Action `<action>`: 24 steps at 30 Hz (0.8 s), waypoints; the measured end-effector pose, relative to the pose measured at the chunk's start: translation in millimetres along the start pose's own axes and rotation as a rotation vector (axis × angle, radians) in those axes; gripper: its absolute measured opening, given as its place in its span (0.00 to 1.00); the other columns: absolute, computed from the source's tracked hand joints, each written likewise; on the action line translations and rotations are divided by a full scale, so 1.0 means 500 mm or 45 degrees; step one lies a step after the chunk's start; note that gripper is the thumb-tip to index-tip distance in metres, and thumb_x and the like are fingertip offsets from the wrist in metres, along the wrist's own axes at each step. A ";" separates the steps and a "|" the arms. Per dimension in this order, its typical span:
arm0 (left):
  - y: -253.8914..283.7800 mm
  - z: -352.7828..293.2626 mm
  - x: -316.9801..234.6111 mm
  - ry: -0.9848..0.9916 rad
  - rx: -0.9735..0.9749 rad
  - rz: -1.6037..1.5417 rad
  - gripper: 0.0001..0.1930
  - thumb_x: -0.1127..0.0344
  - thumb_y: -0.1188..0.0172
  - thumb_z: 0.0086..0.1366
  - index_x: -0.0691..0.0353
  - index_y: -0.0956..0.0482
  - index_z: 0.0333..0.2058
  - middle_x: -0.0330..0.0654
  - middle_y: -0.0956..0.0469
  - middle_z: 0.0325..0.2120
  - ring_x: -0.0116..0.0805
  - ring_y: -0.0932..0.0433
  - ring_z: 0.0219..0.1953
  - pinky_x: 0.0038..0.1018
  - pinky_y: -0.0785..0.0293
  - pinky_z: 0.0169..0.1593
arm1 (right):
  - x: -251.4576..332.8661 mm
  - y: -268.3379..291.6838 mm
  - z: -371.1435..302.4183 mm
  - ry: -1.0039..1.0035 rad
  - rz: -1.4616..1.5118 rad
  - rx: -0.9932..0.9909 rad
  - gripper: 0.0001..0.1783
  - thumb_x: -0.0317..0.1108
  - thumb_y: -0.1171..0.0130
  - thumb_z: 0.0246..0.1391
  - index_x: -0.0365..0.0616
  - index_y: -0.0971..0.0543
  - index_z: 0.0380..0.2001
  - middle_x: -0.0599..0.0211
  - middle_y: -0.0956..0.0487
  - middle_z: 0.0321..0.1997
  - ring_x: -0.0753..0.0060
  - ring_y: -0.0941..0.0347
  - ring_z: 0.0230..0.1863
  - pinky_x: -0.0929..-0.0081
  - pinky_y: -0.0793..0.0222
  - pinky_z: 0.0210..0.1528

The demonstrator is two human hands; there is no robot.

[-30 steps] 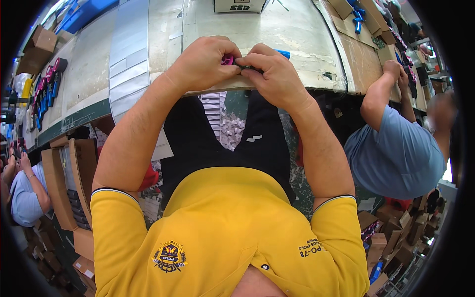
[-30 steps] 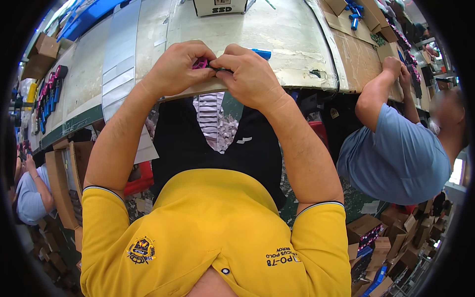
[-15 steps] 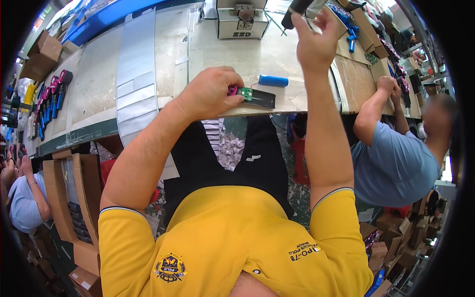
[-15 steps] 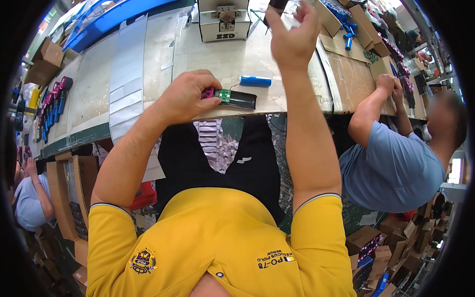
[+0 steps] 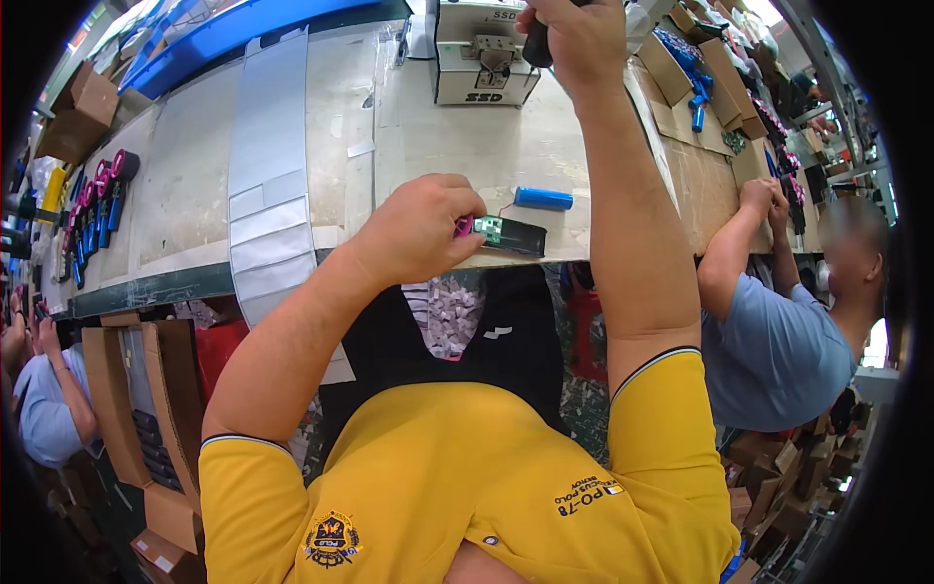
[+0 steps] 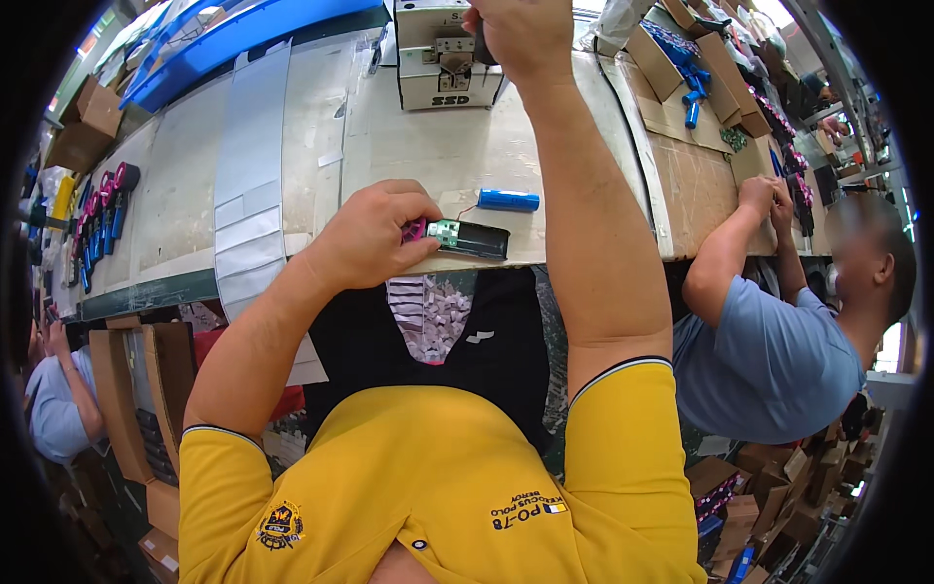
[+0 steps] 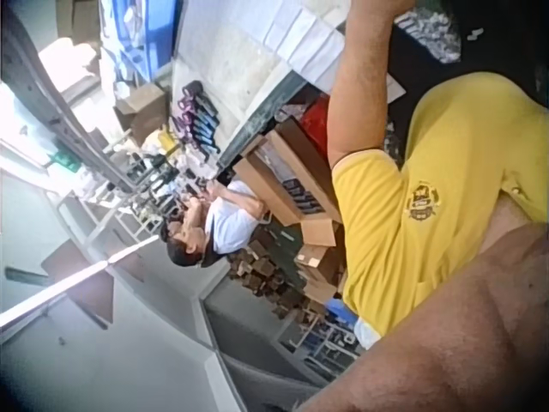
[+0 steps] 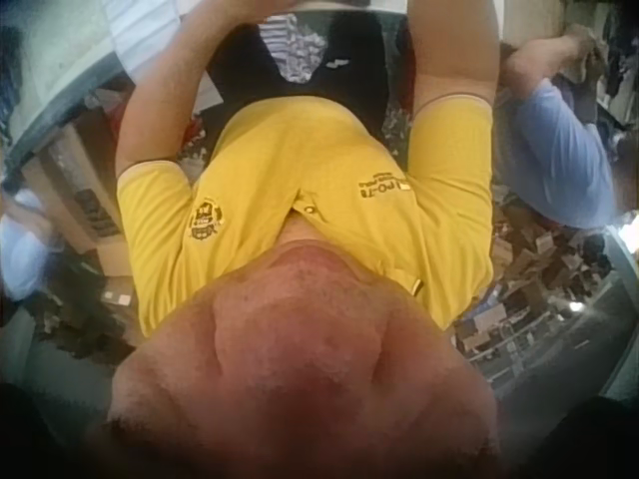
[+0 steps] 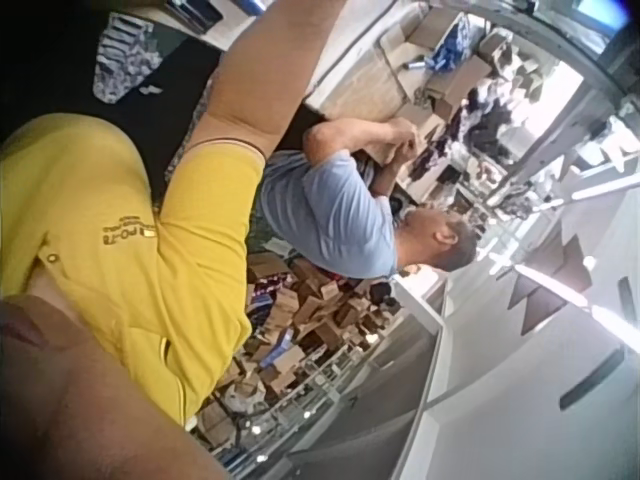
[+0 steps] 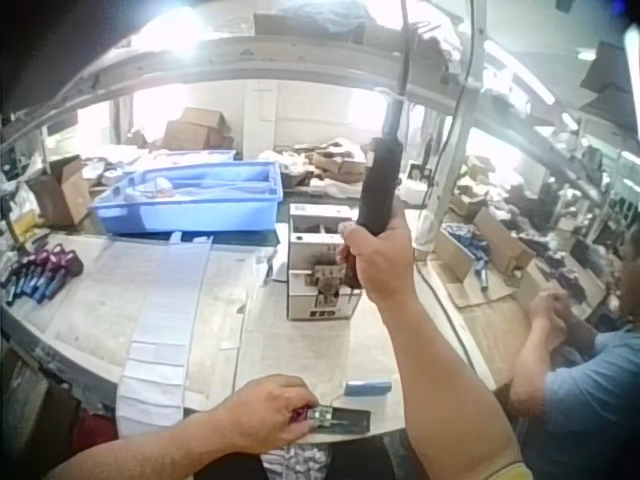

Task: The person assembles small electronic devices by securing circuit boards with an electric screwdriver, peeling and sticking adhesive pads onto the components, inserting batteries into the device handles, and placing the assembled units on the table.

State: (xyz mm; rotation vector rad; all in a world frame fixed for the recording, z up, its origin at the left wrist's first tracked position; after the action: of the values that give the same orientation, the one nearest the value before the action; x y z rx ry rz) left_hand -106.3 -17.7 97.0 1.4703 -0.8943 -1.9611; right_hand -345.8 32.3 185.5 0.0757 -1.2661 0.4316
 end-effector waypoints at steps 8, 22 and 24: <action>0.000 0.004 0.007 0.011 -0.016 -0.039 0.10 0.70 0.29 0.60 0.66 0.14 0.41 0.44 0.17 0.38 0.43 0.20 0.41 0.35 0.22 0.49 | 0.018 -0.049 0.020 0.344 0.637 0.304 0.18 0.23 0.39 0.59 0.39 0.28 0.52 0.64 0.23 0.28 0.73 0.29 0.18 0.77 0.31 0.20; -0.001 0.003 0.010 0.026 -0.011 -0.034 0.11 0.71 0.28 0.59 0.65 0.14 0.40 0.45 0.17 0.38 0.44 0.20 0.41 0.34 0.22 0.50 | -0.031 -0.043 0.023 0.218 -0.001 -0.044 0.18 0.23 0.39 0.59 0.38 0.28 0.53 0.63 0.23 0.29 0.72 0.28 0.18 0.76 0.29 0.21; 0.000 0.003 0.009 0.018 -0.015 -0.038 0.11 0.71 0.28 0.59 0.65 0.14 0.40 0.45 0.17 0.38 0.44 0.20 0.41 0.34 0.22 0.50 | -0.030 -0.045 0.019 0.184 -0.022 -0.024 0.19 0.22 0.39 0.59 0.38 0.28 0.53 0.63 0.23 0.28 0.72 0.28 0.18 0.76 0.29 0.21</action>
State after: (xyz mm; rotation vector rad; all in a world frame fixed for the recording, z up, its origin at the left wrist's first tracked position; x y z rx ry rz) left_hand -108.9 -20.7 94.8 1.4976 -0.8579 -1.9718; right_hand -350.0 4.8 178.6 0.0385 -1.1262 0.4030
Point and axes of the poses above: each hand's wrist, its own z-axis towards the middle knuckle, its own y-axis out of the back of the hand, x = y × z, the point moved 10 cm from there along z, towards the middle knuckle
